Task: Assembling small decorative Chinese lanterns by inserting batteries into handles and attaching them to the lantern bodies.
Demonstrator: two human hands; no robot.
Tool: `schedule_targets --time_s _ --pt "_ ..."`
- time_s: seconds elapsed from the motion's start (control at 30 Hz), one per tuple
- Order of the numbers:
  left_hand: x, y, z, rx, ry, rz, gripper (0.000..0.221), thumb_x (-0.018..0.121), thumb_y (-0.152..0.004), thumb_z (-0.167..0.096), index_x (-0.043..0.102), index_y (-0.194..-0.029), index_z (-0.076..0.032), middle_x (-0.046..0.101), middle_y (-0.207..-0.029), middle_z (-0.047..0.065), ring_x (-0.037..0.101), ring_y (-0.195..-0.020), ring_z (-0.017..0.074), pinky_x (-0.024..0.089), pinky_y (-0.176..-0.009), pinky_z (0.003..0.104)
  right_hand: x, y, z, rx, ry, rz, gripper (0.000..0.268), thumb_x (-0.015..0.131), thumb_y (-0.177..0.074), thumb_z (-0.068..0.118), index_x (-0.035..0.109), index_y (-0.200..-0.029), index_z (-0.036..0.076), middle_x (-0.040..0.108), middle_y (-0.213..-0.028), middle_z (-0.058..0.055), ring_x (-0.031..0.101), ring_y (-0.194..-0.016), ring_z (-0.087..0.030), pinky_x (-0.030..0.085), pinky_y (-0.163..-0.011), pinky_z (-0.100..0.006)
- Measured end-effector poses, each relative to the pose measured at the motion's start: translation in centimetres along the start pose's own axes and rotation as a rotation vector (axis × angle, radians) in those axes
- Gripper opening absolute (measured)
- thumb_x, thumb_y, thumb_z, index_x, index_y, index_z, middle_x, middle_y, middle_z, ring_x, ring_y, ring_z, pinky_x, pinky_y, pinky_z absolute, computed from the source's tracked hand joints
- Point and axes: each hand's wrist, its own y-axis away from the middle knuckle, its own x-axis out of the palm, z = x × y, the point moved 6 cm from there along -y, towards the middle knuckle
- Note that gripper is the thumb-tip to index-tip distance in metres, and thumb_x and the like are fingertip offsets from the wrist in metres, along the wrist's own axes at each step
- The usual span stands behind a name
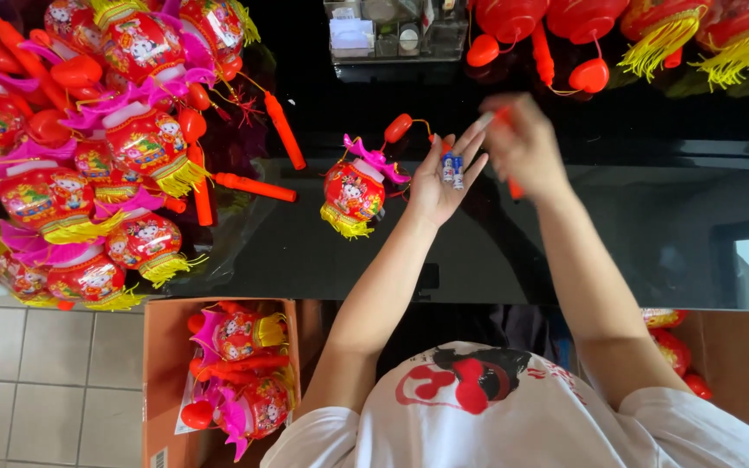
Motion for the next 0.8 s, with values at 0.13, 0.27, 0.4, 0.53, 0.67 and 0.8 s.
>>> schedule_targets --time_s 0.13,0.27,0.4,0.53,0.67,0.8 --pt "-1.4 -0.5 -0.3 0.182 -0.195 -0.108 0.026 0.059 -0.109 -0.039 0.074 -0.11 -0.017 0.059 -0.145 0.009 0.053 -0.138 0.0264 0.041 -0.12 0.047 3.1 2.2 -5.0 -0.215 0.495 0.192 0.042 0.077 -0.088 0.015 0.064 -0.125 0.003 0.068 -0.097 -0.03 0.068 -0.089 -0.053 0.054 -0.072 -0.059" --pt "0.8 0.4 -1.0 0.245 -0.304 -0.119 0.027 0.055 -0.11 -0.041 0.069 -0.112 -0.018 0.045 -0.16 0.005 0.037 -0.151 0.0223 0.032 -0.126 0.043 4.5 3.1 -4.7 -0.205 0.49 0.2 0.042 0.071 -0.089 0.009 0.062 -0.13 0.007 0.07 -0.103 -0.024 0.072 -0.094 -0.046 0.059 -0.079 -0.053" --pt "0.7 0.1 -1.4 0.273 -0.398 -0.116 0.023 0.056 -0.111 -0.04 0.07 -0.112 -0.023 0.05 -0.156 0.002 0.039 -0.15 0.0188 0.037 -0.122 0.038 3.9 2.2 -6.4 -0.139 0.386 0.159 0.035 0.073 -0.088 0.01 0.066 -0.122 0.008 0.071 -0.094 -0.023 0.072 -0.084 -0.046 0.058 -0.07 -0.049" --pt "-0.9 -0.9 -2.5 0.283 -0.429 -0.128 0.022 0.057 -0.11 -0.041 0.071 -0.108 -0.025 0.06 -0.146 0.0 0.048 -0.142 0.016 0.044 -0.113 0.031 2.2 0.8 -8.5 -0.01 0.256 0.141 0.026 0.071 -0.092 0.012 0.068 -0.118 0.012 0.065 -0.071 -0.018 0.066 -0.059 -0.034 0.05 -0.048 -0.038" --pt "-0.3 -0.6 -2.2 0.263 -0.463 -0.134 0.017 0.062 -0.107 -0.04 0.072 -0.107 -0.027 0.062 -0.145 0.0 0.05 -0.139 0.0166 0.046 -0.108 0.032 1.2 0.3 -10.1 0.041 0.217 0.123 0.019 0.068 -0.096 0.004 0.068 -0.115 0.008 0.061 -0.057 -0.017 0.059 -0.038 -0.022 0.043 -0.03 -0.026" --pt "0.7 -0.6 -1.5 0.347 -0.549 -0.135 0.016 0.063 -0.108 -0.032 0.067 -0.115 -0.018 0.072 -0.127 0.004 0.064 -0.122 0.0132 0.052 -0.099 0.024 2.5 1.5 -7.4 -0.034 0.37 0.144 0.045 0.079 -0.087 0.015 0.063 -0.129 0.015 0.07 -0.093 -0.028 0.069 -0.093 -0.052 0.053 -0.072 -0.057"
